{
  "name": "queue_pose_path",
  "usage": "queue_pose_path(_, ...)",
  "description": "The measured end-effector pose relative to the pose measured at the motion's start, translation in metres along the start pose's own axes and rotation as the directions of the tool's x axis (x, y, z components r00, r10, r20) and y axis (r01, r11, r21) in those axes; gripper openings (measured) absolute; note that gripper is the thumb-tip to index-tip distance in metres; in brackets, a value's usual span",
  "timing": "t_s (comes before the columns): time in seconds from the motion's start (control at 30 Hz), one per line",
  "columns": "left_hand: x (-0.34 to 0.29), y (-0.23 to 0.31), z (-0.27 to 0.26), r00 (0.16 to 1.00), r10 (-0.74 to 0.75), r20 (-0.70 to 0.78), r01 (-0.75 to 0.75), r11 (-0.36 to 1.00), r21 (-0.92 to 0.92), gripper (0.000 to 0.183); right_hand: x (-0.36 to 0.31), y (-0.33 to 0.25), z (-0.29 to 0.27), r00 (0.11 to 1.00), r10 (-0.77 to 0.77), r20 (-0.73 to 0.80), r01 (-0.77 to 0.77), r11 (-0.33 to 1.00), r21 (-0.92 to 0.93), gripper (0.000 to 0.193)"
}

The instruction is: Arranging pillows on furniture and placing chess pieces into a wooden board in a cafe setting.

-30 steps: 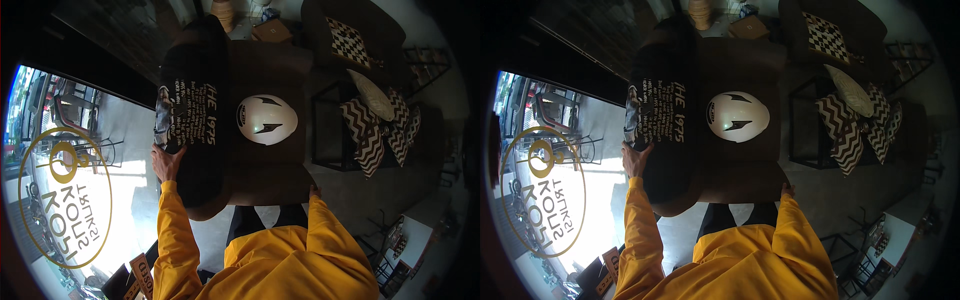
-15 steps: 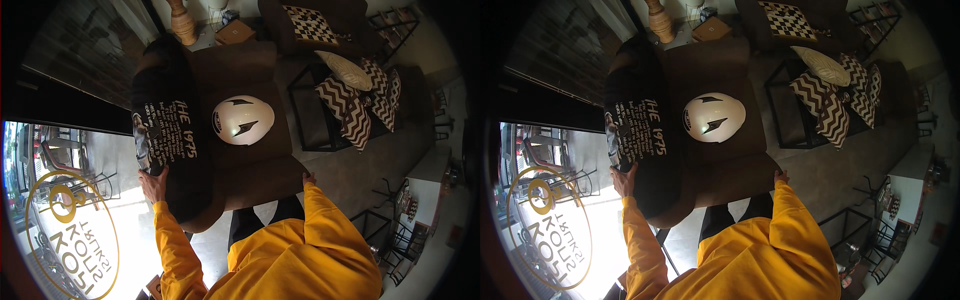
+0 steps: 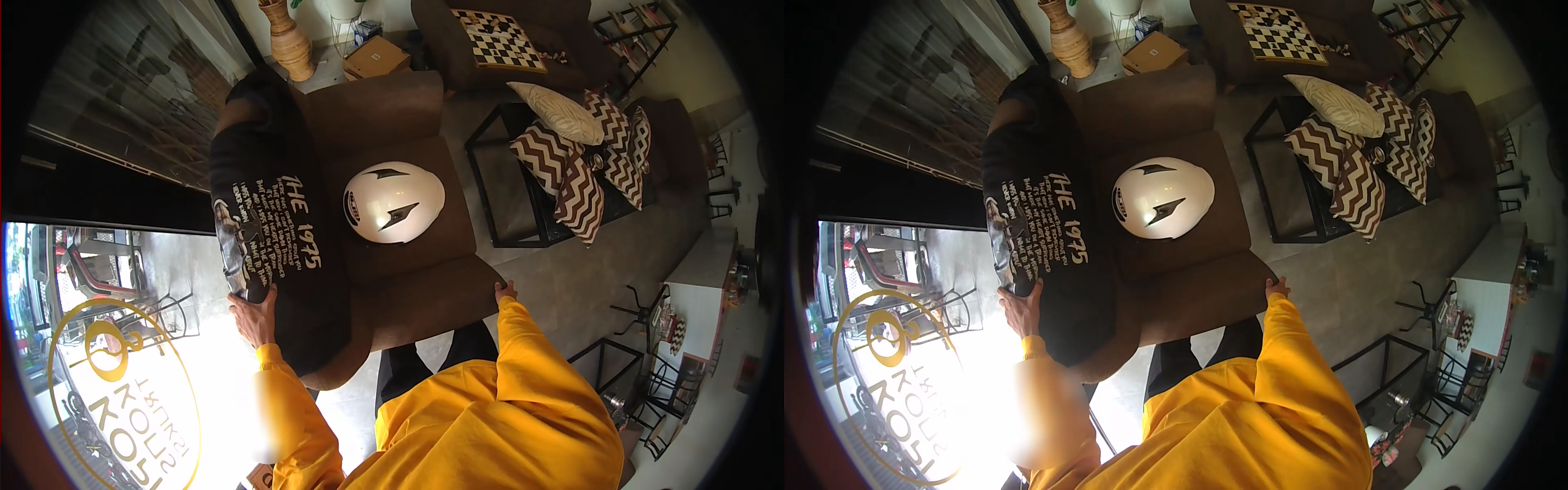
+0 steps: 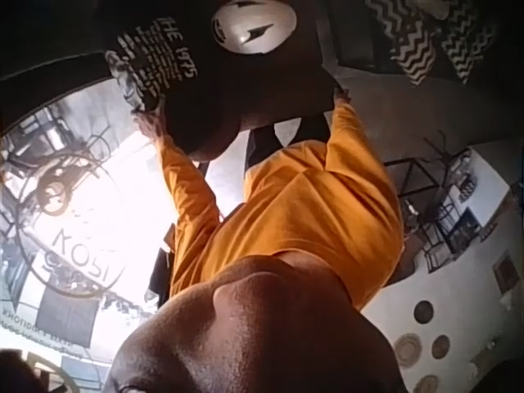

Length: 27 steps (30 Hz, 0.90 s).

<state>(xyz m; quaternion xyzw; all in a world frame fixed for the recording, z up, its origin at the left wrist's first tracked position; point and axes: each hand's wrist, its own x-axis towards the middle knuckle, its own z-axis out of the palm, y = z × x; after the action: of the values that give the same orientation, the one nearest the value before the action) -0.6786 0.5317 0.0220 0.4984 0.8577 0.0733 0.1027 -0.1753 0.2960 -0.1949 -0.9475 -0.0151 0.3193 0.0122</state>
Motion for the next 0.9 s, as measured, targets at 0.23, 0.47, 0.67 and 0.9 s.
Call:
queue_pose_path(0.23, 0.000, 0.009, -0.003, 0.999, -0.040, 0.035, 0.040, 0.999, 0.015, 0.102, 0.005, -0.001, 0.004, 1.000, -0.013, 0.029, 0.014, 0.999, -0.031, 0.058)
queue_pose_path(0.47, 0.014, 0.001, 0.001, 0.999, -0.018, 0.037, 0.017, 0.999, 0.035, 0.105, 0.007, 0.026, 0.030, 0.997, -0.052, 0.050, 0.055, 0.997, -0.055, 0.060)
queue_pose_path(0.67, 0.022, -0.008, 0.006, 1.000, 0.027, 0.002, -0.027, 0.999, 0.025, 0.105, 0.005, 0.040, 0.042, 0.991, 0.029, 0.132, -0.027, 1.000, -0.017, 0.061)
queue_pose_path(0.9, 0.020, -0.011, 0.008, 0.997, 0.057, -0.043, -0.055, 0.998, 0.033, 0.104, 0.019, 0.047, 0.049, 0.992, -0.085, 0.098, 0.099, 0.984, -0.150, 0.065)
